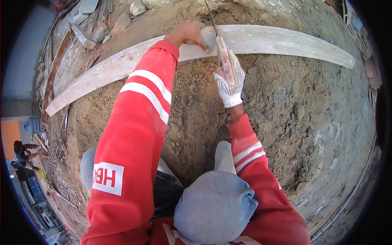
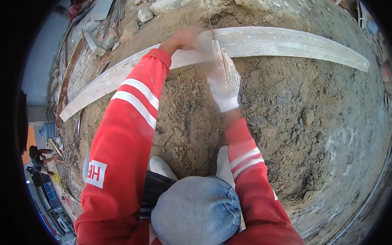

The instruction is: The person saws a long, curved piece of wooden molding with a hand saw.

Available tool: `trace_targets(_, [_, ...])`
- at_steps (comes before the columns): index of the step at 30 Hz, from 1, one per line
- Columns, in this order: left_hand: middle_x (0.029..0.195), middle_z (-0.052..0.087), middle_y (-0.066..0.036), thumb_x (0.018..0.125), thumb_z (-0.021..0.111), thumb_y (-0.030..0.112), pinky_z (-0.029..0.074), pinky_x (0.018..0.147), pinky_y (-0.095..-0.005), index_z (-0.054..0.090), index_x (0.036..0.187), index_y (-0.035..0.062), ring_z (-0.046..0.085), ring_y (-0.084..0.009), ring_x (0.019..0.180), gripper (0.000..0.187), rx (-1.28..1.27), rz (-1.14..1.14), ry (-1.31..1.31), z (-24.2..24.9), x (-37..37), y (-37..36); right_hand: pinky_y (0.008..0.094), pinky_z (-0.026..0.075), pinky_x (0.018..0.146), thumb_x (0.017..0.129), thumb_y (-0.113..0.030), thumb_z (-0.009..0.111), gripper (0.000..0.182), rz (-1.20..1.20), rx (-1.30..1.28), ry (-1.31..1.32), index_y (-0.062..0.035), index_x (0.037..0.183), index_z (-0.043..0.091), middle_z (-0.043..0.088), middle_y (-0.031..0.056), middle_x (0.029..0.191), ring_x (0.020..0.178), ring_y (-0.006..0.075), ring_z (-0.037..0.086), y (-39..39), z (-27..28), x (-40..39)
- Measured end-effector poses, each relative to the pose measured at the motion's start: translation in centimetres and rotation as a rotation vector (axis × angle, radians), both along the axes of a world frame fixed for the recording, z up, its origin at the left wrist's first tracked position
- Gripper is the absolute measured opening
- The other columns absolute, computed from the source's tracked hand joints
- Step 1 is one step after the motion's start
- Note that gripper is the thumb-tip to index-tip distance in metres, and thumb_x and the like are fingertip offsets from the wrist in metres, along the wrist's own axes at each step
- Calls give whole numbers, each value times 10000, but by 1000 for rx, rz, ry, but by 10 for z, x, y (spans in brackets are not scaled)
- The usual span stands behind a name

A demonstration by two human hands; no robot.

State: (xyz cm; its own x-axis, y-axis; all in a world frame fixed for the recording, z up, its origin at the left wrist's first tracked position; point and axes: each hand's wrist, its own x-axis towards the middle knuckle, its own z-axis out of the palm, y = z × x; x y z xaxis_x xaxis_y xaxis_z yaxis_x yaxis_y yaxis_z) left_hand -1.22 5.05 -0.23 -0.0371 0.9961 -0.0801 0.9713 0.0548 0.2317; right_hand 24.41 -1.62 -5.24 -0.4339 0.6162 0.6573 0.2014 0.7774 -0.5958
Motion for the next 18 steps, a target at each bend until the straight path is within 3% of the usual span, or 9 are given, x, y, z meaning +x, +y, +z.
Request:
trace_targets(2, [1099,776,-173,479,954,595,573,918,-466,774,1140,110,739,-343,1040,840,-51,20,-52,2,-2,4,472,474,1092,899,-183,655,685,-44,61,-50,-20,1539,473,535,225,1518,1350,418,548,-17,-10,21])
trace_targets(5, [1089,778,-172,477,959,584,571,905,-461,780,1120,94,741,-346,1027,828,-89,29,-100,6,-5,7,449,503,1055,931,-291,607,667,-9,-230,-218,-74,1552,495,553,204,1525,1366,399,561,-92,-2,90])
trace_targets(8, [1077,780,-168,479,962,575,572,897,-460,782,1104,80,742,-352,1016,817,-57,38,-77,2,-4,4,149,480,660,1064,-62,525,490,-49,-486,-75,51,1537,471,606,133,1501,937,16,630,-122,-3,115])
trace_targets(9, [1073,781,-166,481,962,571,572,897,-460,782,1103,75,741,-355,1014,816,-27,48,-44,0,-2,4,142,482,669,1058,-50,528,487,-44,-407,-158,61,1529,476,598,133,1508,1010,41,643,-115,6,109])
trace_targets(12, [1063,782,-161,488,959,570,572,908,-461,783,1110,78,740,-357,1015,813,31,36,-58,-7,-4,4,370,578,879,984,-38,591,529,-107,47,-111,-24,1511,538,633,165,1448,1204,296,685,-47,-2,45])
trace_targets(13, [1063,782,-161,488,959,570,572,908,-461,783,1110,78,740,-357,1015,813,35,19,-56,-4,-3,5,471,467,1104,928,-214,650,665,-45,10,-53,-19,1539,476,540,232,1516,1356,422,548,-16,-24,24])
trace_targets(14, [1065,782,-161,490,958,570,571,914,-461,782,1116,78,739,-357,1020,815,-3,26,-52,-1,-1,4,471,480,1092,856,-108,674,705,-46,8,-81,-16,1528,482,557,233,1488,1318,434,566,5,-13,6])
trace_targets(15, [1067,782,-160,493,957,570,570,919,-460,781,1121,78,737,-357,1025,817,-45,40,-50,1,0,1,472,475,1100,836,-103,682,706,30,-67,-12,-11,1512,497,566,238,1468,1315,442,564,13,19,-5])
trace_targets(18, [1070,781,-169,498,957,564,569,920,-458,782,1126,80,737,-359,1020,813,2,10,-45,8,3,-6,475,462,1121,857,-116,659,700,35,-145,41,-25,1530,487,552,231,1498,1346,436,550,-9,2,11])
